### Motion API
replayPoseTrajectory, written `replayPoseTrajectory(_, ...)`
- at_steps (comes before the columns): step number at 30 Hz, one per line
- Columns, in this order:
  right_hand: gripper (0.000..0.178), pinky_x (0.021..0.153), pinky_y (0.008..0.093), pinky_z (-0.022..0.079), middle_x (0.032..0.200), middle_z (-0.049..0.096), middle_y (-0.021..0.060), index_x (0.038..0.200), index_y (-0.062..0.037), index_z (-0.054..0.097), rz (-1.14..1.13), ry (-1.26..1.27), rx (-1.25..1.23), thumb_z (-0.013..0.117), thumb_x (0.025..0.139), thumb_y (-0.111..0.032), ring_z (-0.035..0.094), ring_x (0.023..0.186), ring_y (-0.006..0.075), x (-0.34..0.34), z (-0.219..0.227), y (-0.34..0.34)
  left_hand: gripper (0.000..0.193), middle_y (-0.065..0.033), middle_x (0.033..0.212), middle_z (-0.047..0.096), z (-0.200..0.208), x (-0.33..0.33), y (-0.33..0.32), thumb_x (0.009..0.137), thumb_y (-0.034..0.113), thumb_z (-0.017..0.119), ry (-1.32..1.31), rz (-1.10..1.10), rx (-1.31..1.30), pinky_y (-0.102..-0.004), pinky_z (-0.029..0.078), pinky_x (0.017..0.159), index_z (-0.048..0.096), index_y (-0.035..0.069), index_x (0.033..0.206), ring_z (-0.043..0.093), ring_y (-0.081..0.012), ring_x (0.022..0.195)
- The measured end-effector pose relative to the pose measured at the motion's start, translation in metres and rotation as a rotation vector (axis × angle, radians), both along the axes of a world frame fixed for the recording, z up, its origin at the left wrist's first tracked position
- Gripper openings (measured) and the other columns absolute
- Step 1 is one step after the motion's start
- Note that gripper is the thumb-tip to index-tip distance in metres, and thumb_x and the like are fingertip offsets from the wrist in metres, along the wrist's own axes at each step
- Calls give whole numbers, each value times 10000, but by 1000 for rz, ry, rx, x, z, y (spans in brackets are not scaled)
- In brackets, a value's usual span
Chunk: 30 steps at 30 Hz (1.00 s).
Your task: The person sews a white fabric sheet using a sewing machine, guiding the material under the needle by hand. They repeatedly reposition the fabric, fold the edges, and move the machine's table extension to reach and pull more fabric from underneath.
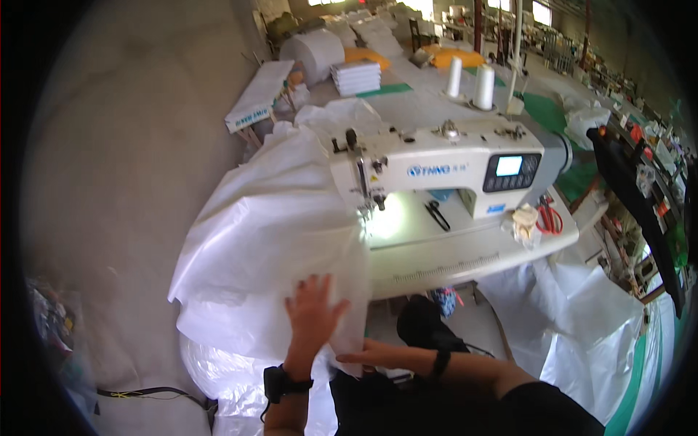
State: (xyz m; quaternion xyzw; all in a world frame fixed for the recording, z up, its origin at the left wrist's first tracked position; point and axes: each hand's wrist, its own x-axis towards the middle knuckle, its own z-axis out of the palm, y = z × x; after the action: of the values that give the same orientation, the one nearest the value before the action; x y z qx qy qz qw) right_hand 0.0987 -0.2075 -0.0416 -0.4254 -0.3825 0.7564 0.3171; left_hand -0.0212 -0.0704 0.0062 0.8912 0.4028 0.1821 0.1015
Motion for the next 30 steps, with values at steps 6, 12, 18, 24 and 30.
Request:
replayPoseTrajectory(6, 667, 741, 309, 463, 1053, 587, 100, 1215, -23, 500, 549, -292, 191, 669, 770, -491, 571, 913, 190, 12, -53, 16, 470, -50, 1369, 414, -16, -34, 38, 830, 432, 566, 144, 151, 170, -676, 152, 971, 536, 232, 1254, 325, -273, 1306)
replayPoseTrajectory(12, 769, 914, 336, 417, 1135, 574, 164, 1216, 17, 492, -181, -582, 593, 755, 680, -468, 538, 1052, 271, 5, -76, 49, 463, -31, 1381, 409, -3, -31, 97, 825, 416, 570, 141, 54, 21, -649, 110, 1007, 548, 238, 1252, 301, -241, 1326)
replayPoseTrajectory(18, 852, 1091, 326, 216, 1405, 363, 190, 1333, 53, 387, 457, 276, 54, 714, 748, -473, 289, 1326, 262, -78, 15, 7, 486, -20, 1433, 358, 7, -26, 144, 853, 428, 536, 180, -47, -80, -592, 36, 1058, 516, 222, 1293, 240, -194, 1363)
replayPoseTrajectory(24, 541, 978, 344, 396, 1242, 528, 103, 1253, 0, 473, 569, 315, -130, 671, 831, -274, 474, 1166, 214, -60, 8, -43, 528, -7, 1491, 262, 18, -16, 159, 878, 439, 491, 280, -58, -180, -523, 31, 1097, 450, 200, 1348, 145, -215, 1401)
replayPoseTrajectory(30, 325, 896, 384, 496, 1137, 592, 111, 1175, -18, 529, -386, 529, -217, 581, 889, -162, 615, 998, 233, -1, -5, -40, 421, -207, 1290, 473, 36, -14, 63, 879, 228, 533, -70, -5, -27, -410, 404, 947, 488, 14, 1239, 477, -329, 1169)
